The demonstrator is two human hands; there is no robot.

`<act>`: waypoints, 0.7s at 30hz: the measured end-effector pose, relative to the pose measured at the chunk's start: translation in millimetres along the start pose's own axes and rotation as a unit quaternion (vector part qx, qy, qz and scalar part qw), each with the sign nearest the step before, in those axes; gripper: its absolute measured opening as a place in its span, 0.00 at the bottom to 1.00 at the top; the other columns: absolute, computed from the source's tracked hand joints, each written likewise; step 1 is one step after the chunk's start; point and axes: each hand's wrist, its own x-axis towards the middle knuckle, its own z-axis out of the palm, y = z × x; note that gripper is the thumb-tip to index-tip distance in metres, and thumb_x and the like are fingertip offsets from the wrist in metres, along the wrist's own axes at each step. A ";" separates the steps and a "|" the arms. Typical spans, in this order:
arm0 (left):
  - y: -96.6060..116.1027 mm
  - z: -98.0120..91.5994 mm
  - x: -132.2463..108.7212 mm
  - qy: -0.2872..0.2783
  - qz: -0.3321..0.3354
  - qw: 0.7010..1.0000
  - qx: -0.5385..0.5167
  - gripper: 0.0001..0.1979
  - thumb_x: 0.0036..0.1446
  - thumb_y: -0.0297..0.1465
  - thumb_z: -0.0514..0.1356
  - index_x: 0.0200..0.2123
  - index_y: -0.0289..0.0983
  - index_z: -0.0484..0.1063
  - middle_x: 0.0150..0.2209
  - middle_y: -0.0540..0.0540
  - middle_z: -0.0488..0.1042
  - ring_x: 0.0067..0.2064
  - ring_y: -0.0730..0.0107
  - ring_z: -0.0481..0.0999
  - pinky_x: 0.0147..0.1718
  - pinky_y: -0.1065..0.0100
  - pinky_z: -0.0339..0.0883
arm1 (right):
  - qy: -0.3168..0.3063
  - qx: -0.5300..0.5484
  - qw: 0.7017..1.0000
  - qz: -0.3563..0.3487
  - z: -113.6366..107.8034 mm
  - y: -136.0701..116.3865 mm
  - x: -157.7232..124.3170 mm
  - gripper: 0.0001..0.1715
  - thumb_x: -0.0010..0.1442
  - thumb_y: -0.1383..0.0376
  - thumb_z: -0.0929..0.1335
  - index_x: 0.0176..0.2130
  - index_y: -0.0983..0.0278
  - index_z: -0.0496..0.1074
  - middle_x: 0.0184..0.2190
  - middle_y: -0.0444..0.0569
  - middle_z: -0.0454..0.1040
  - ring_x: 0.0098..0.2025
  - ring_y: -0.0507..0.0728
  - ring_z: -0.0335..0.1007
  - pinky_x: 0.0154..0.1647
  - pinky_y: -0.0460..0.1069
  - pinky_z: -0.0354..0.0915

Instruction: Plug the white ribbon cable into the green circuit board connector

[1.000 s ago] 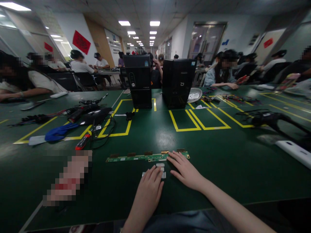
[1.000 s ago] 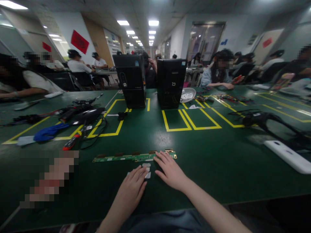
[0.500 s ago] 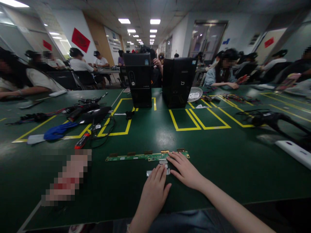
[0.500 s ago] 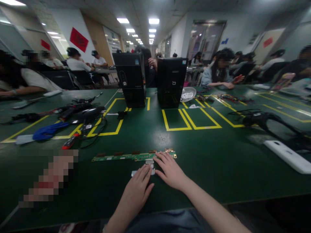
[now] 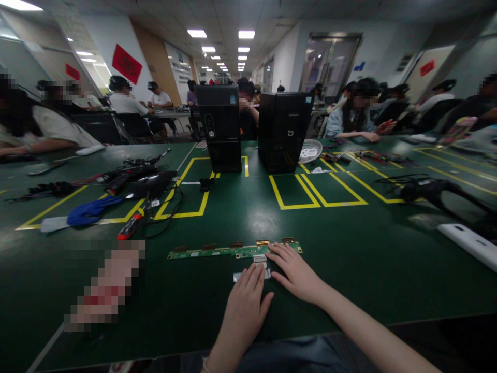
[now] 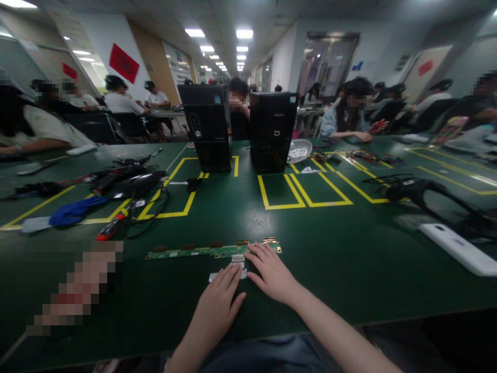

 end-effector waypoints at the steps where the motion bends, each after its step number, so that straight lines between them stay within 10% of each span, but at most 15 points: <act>1: 0.0 0.1 -0.1 0.000 -0.003 1.000 -0.001 0.23 0.66 0.35 0.51 0.60 0.30 0.64 0.59 0.35 0.70 0.60 0.50 0.68 0.54 0.49 0.68 | 0.000 0.001 1.000 0.000 0.0 -0.1 -0.1 0.28 0.67 0.56 0.61 0.62 0.62 0.63 0.65 0.54 0.58 0.68 0.61 0.49 0.67 0.64 0.49; 21: -1.1 0.0 0.4 0.003 -0.007 1.000 -0.008 0.24 0.66 0.35 0.51 0.61 0.31 0.61 0.60 0.35 0.69 0.61 0.53 0.68 0.56 0.51 0.67 | -0.009 0.008 1.000 -0.010 -4.1 0.7 -1.0 0.29 0.66 0.56 0.62 0.63 0.61 0.62 0.66 0.53 0.57 0.68 0.61 0.47 0.68 0.64 0.49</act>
